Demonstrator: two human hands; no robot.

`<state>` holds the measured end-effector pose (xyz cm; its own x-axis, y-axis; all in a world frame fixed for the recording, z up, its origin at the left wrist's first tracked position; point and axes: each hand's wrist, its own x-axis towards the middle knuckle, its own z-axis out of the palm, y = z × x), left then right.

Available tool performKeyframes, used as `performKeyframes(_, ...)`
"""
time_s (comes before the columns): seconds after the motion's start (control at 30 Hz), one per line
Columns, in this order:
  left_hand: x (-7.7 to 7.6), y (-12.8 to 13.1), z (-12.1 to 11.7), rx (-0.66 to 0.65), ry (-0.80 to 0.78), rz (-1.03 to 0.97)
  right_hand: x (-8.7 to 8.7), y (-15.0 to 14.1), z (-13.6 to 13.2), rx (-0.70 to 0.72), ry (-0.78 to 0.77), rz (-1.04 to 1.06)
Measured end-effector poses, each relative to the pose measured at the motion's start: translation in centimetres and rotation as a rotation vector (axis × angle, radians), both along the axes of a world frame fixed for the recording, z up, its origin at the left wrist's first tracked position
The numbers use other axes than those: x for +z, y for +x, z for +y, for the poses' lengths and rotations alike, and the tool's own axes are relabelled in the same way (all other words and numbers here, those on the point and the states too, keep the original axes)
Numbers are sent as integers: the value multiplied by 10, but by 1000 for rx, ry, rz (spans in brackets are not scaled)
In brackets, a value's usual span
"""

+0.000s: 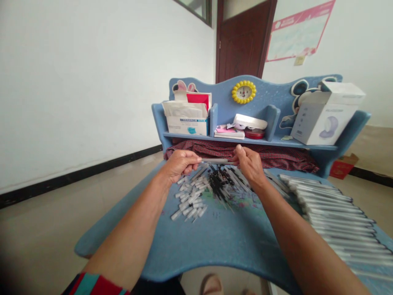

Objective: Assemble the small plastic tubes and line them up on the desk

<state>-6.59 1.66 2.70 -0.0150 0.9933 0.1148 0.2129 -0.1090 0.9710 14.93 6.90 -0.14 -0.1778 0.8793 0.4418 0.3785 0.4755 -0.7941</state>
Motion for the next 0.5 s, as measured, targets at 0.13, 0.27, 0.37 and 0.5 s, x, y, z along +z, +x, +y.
performKeyframes(0.13, 0, -12, 3, 100, 21, -61, -18, -17, 11, -80, -106, -552)
performKeyframes(0.27, -3, -11, 5, 130, 16, -88, -24, -41, 6, -132, -138, -877)
performKeyframes(0.37, -4, -9, 5, 138, 5, -97, -26, -51, 7, -164, -205, -927)
performKeyframes(0.5, -5, -10, 6, 132, 4, -99, -28, -46, 11, -168, -231, -923)
